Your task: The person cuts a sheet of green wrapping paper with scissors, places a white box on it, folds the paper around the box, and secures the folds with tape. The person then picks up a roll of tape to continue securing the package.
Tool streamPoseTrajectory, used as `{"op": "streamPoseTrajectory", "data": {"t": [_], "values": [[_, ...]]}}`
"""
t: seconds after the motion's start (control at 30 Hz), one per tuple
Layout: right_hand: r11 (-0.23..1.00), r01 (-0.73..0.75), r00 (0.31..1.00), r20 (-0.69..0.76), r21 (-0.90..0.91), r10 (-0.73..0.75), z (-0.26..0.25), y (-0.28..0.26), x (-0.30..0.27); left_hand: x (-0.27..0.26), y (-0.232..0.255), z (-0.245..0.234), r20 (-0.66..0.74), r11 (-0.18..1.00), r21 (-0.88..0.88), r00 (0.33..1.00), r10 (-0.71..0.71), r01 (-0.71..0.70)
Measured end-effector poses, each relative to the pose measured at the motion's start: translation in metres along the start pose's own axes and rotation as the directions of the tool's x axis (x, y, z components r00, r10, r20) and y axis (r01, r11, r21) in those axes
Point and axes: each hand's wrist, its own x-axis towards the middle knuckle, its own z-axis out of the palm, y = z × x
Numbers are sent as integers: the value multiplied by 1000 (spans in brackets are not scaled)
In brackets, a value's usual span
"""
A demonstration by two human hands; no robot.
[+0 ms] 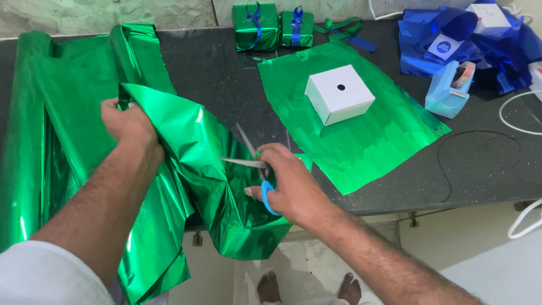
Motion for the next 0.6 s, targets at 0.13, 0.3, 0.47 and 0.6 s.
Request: {"op": "streamPoseTrajectory", "data": {"t": [0.13,0.3,0.47,0.6], "values": [[969,-136,984,83,-207,156,14,-4,-6,-22,10,4,15,967,255,1000,13,-16],[956,-6,1000,5,-292,8,23,3,2,-58,23,-1,224,904,336,955,195,-264],[906,0,1000,-7,-423,-3,37,18,10,-126,25,-16,368,634,305,702,610,-711],[915,-43,997,-74,-401,14,31,33,19,-189,22,-45,751,336,285,427,504,-898]]}}
